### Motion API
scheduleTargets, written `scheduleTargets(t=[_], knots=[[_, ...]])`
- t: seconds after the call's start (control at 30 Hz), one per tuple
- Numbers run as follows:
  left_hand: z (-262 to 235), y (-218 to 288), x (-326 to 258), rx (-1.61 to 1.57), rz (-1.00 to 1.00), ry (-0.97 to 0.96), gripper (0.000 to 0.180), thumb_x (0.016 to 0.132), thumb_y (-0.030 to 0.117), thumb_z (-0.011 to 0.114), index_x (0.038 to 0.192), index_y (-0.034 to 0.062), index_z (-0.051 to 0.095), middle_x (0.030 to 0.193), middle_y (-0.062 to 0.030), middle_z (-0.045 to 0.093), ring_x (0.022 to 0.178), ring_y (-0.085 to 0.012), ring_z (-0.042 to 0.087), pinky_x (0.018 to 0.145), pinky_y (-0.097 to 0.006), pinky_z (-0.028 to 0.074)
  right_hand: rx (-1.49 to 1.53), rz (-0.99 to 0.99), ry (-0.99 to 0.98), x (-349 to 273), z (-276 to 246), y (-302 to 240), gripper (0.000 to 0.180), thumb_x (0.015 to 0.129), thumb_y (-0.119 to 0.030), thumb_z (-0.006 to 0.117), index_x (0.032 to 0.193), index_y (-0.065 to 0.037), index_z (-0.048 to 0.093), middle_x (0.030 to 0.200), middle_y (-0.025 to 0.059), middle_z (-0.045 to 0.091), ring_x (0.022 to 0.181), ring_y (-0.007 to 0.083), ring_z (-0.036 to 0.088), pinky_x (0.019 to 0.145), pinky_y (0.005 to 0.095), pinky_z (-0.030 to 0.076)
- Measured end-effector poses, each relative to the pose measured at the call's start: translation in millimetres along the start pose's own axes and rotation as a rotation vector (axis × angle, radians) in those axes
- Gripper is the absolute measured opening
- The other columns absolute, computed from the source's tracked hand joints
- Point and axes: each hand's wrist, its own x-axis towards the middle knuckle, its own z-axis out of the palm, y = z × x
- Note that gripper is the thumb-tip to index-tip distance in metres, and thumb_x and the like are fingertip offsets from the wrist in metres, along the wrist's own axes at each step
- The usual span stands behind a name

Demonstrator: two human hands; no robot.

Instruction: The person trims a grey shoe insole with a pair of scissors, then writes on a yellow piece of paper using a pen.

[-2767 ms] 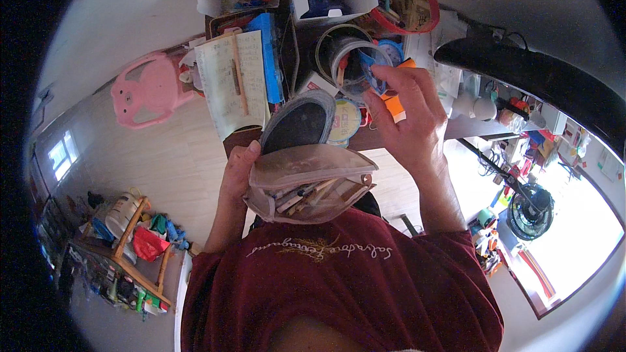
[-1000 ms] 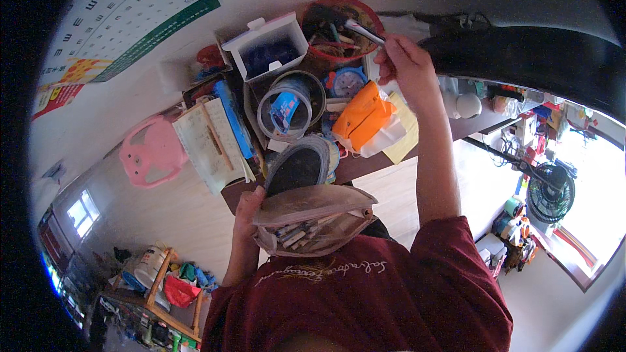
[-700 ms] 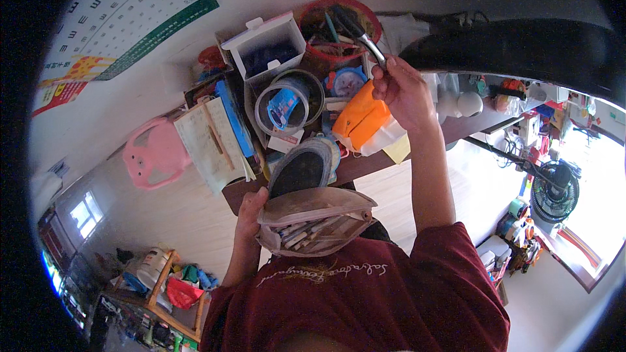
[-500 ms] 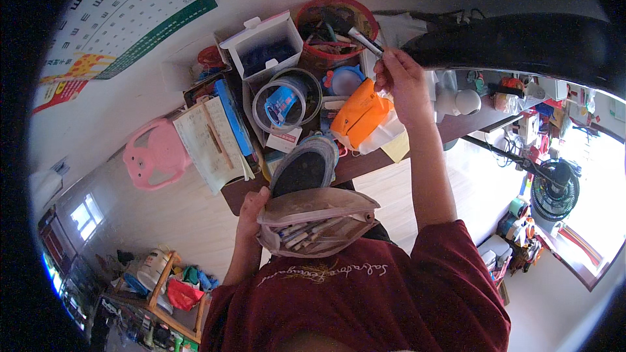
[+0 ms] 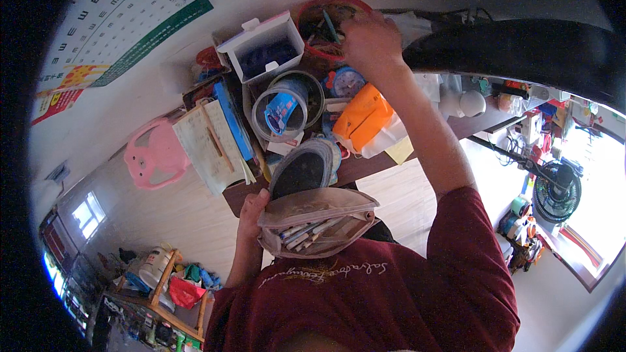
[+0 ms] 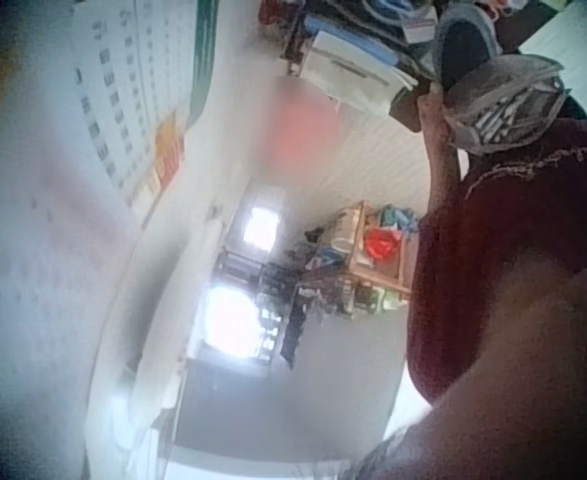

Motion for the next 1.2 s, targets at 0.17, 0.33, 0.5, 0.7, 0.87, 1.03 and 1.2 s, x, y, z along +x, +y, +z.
scheduleTargets(t=[0.17,0.33,0.5,0.7,0.87,1.03,1.2], knots=[[-4.6,-8.4,7.8,0.011,0.008,0.023,0.047,0.085,0.045,0.057,0.054,0.0099,0.055,0.055,0.0038,0.052,0.05,-0.0058,0.046,0.045,-0.025,0.034,0.291,-0.118,-0.316,41.9,45.6,0.3,0.025,0.076,-0.024,0.056,0.092,-0.007,0.066,0.086,0.0172,0.063,0.078,0.0336,0.061,0.071,0.0441,0.049],[2.6,-6.2,5.1,-0.072,-0.007,0.109,0.044,0.084,0.044,0.059,0.055,0.0113,0.053,0.057,0.0048,0.05,0.051,-0.0056,0.044,0.045,-0.025,0.033,0.307,-0.052,-0.37,64.0,80.2,-11.4,0.026,0.076,-0.023,0.056,0.095,-0.008,0.066,0.094,0.0171,0.064,0.085,0.034,0.062,0.074,0.0419,0.05],[-0.5,-3.7,5.3,-0.003,0.009,0.084,0.044,0.083,0.044,0.06,0.054,0.0126,0.05,0.056,0.0059,0.047,0.051,-0.0058,0.041,0.045,-0.025,0.032,0.196,-0.212,-0.37,71.8,81.5,-9.7,0.026,0.073,-0.023,0.059,0.093,-0.009,0.067,0.096,0.0153,0.064,0.087,0.0336,0.062,0.076,0.0423,0.049],[1.7,-3.4,0.3,-0.06,0.012,0.053,0.042,0.082,0.042,0.061,0.054,0.0135,0.049,0.056,0.0058,0.046,0.051,-0.0056,0.04,0.046,-0.026,0.032,0.328,-0.128,-0.242,57.5,39.6,6.9,0.027,0.076,-0.022,0.059,0.101,-0.012,0.064,0.098,0.0136,0.064,0.087,0.0298,0.062,0.076,0.0394,0.05],[6.8,-7.5,-4.0,-0.162,0.012,0.072,0.041,0.082,0.041,0.061,0.054,0.0129,0.049,0.057,0.005,0.048,0.051,-0.0055,0.042,0.046,-0.026,0.033,1.173,0.283,0.004,-1.7,-10.6,14.7,0.026,0.086,-0.017,0.055,0.111,-0.01,0.058,0.096,0.0107,0.063,0.084,0.0198,0.063,0.076,0.0312,0.05],[7.8,0.0,-15.9,-0.178,0.027,-0.042,0.042,0.083,0.041,0.06,0.055,0.0109,0.052,0.058,0.0035,0.052,0.051,-0.0059,0.046,0.045,-0.025,0.033,1.903,0.59,0.045,-54.0,-44.7,8.9,0.027,0.091,-0.02,0.051,0.112,-0.004,0.056,0.094,0.011,0.063,0.084,0.0171,0.062,0.075,0.0284,0.05],[12.1,8.7,-35.4,-0.06,0.069,-0.02,0.043,0.086,0.041,0.057,0.056,0.0098,0.055,0.057,0.0027,0.054,0.05,-0.0055,0.046,0.044,-0.024,0.033,2.034,0.54,0.082,-89.2,-64.8,7.2,0.025,0.092,-0.02,0.05,0.108,-0.002,0.056,0.098,0.0123,0.062,0.086,0.018,0.061,0.078,0.0305,0.049]])
